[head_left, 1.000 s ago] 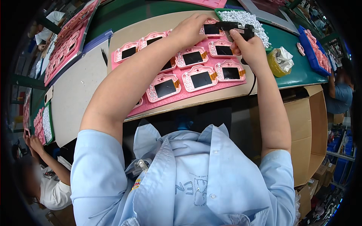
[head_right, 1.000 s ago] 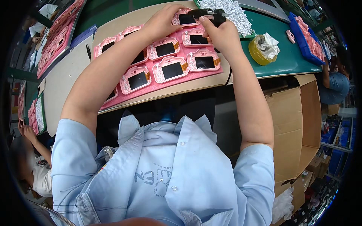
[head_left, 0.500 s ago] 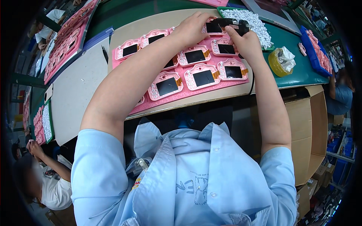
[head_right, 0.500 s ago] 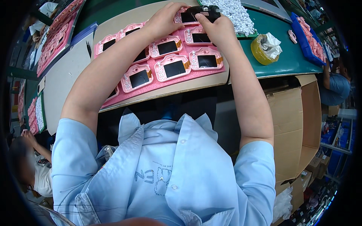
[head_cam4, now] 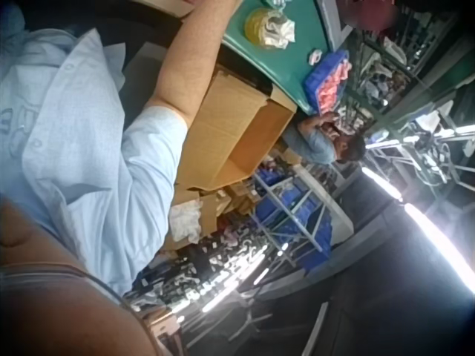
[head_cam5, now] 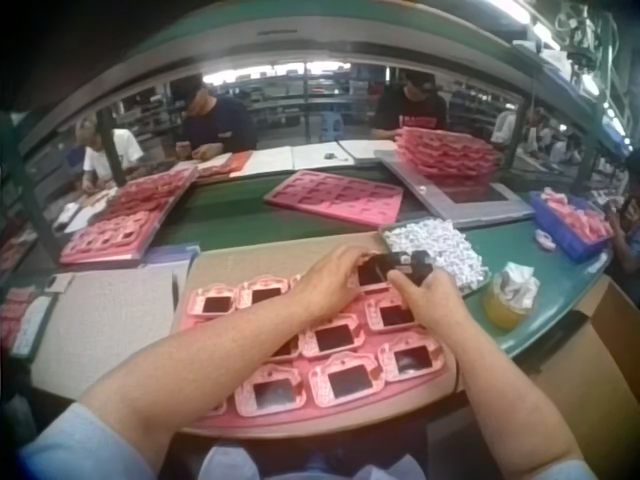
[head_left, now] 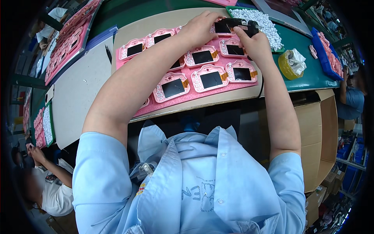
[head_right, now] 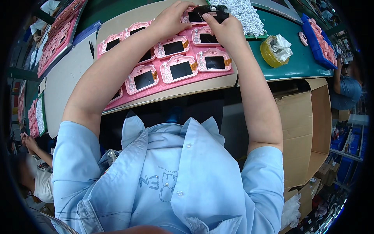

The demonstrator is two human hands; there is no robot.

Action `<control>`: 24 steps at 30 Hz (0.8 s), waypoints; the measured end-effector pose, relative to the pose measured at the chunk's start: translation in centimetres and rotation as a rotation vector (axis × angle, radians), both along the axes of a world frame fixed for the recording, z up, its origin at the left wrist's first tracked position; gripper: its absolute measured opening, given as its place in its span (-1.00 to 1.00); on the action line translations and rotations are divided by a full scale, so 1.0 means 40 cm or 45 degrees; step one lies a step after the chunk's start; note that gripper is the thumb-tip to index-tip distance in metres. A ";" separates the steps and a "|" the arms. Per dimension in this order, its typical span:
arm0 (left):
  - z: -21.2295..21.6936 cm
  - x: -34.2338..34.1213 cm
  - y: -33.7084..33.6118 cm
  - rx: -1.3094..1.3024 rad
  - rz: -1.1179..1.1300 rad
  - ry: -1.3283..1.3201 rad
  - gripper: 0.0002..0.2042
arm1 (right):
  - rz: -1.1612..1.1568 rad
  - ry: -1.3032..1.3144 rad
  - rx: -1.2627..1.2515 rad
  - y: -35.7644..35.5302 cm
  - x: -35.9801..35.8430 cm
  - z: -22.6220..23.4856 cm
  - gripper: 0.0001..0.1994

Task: Applying adhesive and installing buttons into handheld electronic game console shells.

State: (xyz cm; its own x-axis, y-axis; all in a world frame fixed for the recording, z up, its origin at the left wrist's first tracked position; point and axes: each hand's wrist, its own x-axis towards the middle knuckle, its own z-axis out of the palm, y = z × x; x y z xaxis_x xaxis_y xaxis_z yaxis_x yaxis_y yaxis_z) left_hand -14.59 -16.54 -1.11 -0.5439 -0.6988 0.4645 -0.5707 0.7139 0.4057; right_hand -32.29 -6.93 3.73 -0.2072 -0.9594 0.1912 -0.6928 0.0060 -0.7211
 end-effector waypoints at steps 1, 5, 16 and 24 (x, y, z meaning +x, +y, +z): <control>0.002 -0.001 0.002 0.002 0.001 -0.001 -0.48 | 0.001 -0.001 0.002 0.002 -0.001 0.001 -0.49; 0.009 -0.005 0.010 0.022 0.027 -0.027 -0.48 | -0.039 0.015 0.079 0.021 -0.008 0.010 -0.48; -0.002 -0.005 -0.002 0.018 0.024 -0.045 -0.47 | -0.065 0.211 0.185 0.057 -0.032 0.021 -0.47; -0.004 -0.004 -0.001 0.040 0.056 -0.010 -0.47 | -0.069 0.338 0.153 0.076 -0.006 0.028 -0.48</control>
